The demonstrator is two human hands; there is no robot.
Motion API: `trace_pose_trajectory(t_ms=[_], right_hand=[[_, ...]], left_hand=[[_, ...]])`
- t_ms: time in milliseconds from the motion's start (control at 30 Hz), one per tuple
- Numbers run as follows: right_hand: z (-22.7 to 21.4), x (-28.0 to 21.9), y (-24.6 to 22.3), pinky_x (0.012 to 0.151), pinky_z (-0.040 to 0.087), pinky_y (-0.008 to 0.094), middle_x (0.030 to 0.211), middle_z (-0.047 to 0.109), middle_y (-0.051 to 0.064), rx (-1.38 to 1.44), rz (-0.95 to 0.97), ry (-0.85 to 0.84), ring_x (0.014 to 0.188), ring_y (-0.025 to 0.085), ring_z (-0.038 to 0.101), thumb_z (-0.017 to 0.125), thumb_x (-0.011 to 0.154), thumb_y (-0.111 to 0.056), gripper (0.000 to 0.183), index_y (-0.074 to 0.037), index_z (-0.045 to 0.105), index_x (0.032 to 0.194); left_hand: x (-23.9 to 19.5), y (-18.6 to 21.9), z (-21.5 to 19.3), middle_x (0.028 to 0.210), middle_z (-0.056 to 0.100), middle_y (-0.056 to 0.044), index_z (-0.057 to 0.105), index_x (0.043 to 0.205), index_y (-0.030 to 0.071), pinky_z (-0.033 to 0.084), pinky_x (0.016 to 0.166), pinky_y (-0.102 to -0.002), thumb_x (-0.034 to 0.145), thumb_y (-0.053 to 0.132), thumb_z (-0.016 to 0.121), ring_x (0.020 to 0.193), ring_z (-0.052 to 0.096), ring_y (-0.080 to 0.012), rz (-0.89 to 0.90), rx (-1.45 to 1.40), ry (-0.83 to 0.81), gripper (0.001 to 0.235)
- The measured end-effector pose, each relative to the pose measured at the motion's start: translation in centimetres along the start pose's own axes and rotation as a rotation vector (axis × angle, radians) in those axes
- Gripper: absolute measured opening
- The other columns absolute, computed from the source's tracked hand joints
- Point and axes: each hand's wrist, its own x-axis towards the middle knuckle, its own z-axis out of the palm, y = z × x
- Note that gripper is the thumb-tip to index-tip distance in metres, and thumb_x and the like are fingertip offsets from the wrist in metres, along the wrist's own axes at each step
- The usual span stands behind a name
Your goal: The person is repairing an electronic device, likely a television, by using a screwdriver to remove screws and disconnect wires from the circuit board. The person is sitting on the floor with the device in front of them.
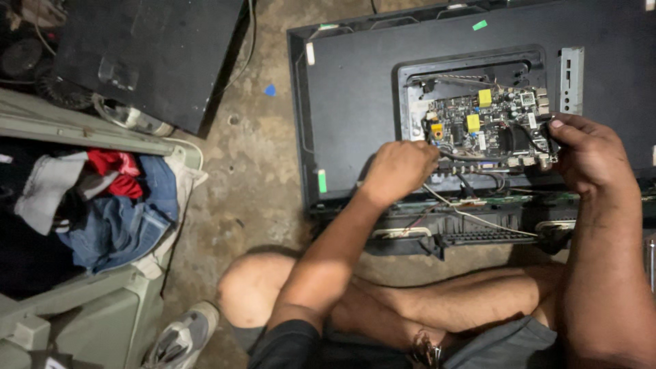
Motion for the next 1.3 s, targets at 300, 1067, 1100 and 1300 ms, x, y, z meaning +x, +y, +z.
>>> trace_pose_trajectory(t_ms=[300,1067,1100,1300], right_hand=[[0.8,0.2,0.0,0.040,0.040,0.022,0.094,0.069,0.012,0.015,0.089,0.068,0.052,0.008,0.057,0.061,0.104,-0.023,0.040,0.004,0.060,0.134],[-2.7,0.8,2.2,0.075,0.056,0.031,0.110,0.071,0.012,-0.348,-0.107,0.122,0.092,0.018,0.069,0.065,0.109,-0.020,0.036,0.004,0.064,0.136],[-3.8,0.2,2.2,0.079,0.054,0.033,0.112,0.071,0.014,-0.461,-0.123,0.153,0.095,0.022,0.069,0.065,0.109,-0.019,0.037,0.004,0.063,0.137],[-6.6,-5.0,6.5,0.085,0.052,0.038,0.118,0.067,0.014,-0.742,-0.348,0.324,0.102,0.025,0.065,0.063,0.109,-0.023,0.036,0.002,0.062,0.136]], left_hand=[[-0.4,0.0,1.8,0.083,0.071,-0.012,0.068,0.096,0.007,0.057,0.069,-0.044,0.092,0.011,0.058,0.078,0.072,-0.0302,0.049,0.066,0.165,0.011],[0.7,-1.4,-0.5,0.088,0.075,-0.021,0.071,0.108,0.008,0.054,0.078,-0.050,0.087,0.028,0.068,0.087,0.072,-0.0415,-0.395,-0.314,-0.043,0.029],[0.8,-1.0,-0.3,0.090,0.074,-0.023,0.071,0.112,0.007,0.054,0.079,-0.050,0.088,0.027,0.068,0.088,0.071,-0.0426,-0.388,-0.314,-0.033,0.032],[0.6,-1.9,1.1,0.095,0.076,-0.021,0.077,0.107,0.007,0.057,0.082,-0.045,0.095,0.027,0.065,0.091,0.074,-0.0389,-0.373,-0.402,0.051,0.027]])
